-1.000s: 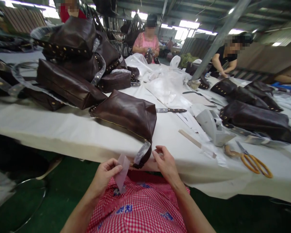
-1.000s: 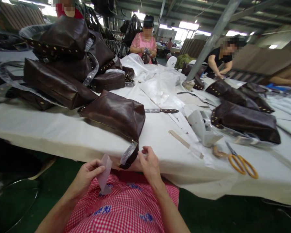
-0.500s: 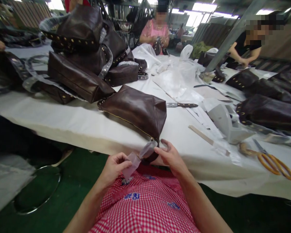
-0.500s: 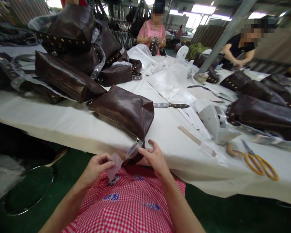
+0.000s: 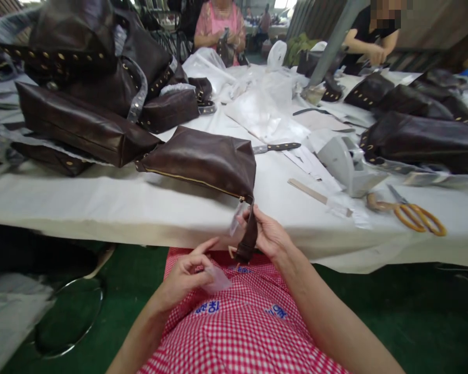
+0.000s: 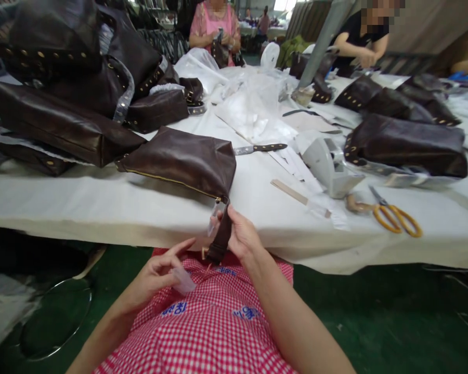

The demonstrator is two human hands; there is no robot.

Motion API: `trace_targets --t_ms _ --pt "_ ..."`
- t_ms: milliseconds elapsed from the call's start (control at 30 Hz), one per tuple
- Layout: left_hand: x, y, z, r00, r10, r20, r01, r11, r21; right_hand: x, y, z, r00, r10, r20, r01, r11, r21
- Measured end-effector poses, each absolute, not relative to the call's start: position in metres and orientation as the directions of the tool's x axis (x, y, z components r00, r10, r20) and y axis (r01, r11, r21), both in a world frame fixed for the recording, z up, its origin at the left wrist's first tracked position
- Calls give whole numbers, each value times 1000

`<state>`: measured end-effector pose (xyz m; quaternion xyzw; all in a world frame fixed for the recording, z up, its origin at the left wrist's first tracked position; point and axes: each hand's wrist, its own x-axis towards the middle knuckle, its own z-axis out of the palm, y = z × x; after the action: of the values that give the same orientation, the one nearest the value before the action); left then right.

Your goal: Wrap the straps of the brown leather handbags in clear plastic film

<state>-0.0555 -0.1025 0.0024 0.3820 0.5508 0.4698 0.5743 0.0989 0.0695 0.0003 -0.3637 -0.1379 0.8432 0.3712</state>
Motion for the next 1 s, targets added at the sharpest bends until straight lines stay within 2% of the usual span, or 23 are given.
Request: trace_targets --t_ms 100,167,267,367,467,533,700,833,900,1000 --pt "-41 -93 7 63 975 -214 -99 220 971 87 70 6 -336 727 -599 -620 -650 -440" --pt "-29 -85 7 100 982 -162 -53 168 984 81 72 6 -303 743 -597 -658 -616 -433" --pt "-14 -74 2 11 991 -135 106 133 985 84 74 5 -321 778 -541 -657 -594 -465" --pt "-6 -67 -3 -108 988 -107 212 128 969 102 63 -1 -514 762 -394 -519 -642 -564" --pt "-5 -62 -4 -122 990 -68 164 88 983 124 42 -12 -752 584 -306 -249 -681 -689" --pt "-6 -61 -2 -103 993 -65 111 76 991 134 31 -20 -785 543 -298 -171 -652 -739" --pt "-10 -65 10 -64 979 -193 8 194 981 144 29 -18 -699 634 -330 -120 -560 -820" --pt "-16 -76 16 -168 940 -296 20 303 953 152 40 -4 -627 714 -313 -131 -492 -861" --pt "-18 -81 17 -218 917 -333 -17 337 941 155 43 2 -605 740 -294 -181 -487 -855" --pt "-18 -84 16 -243 884 -400 -114 383 917 158 44 10 -627 717 -305 -222 -540 -812"
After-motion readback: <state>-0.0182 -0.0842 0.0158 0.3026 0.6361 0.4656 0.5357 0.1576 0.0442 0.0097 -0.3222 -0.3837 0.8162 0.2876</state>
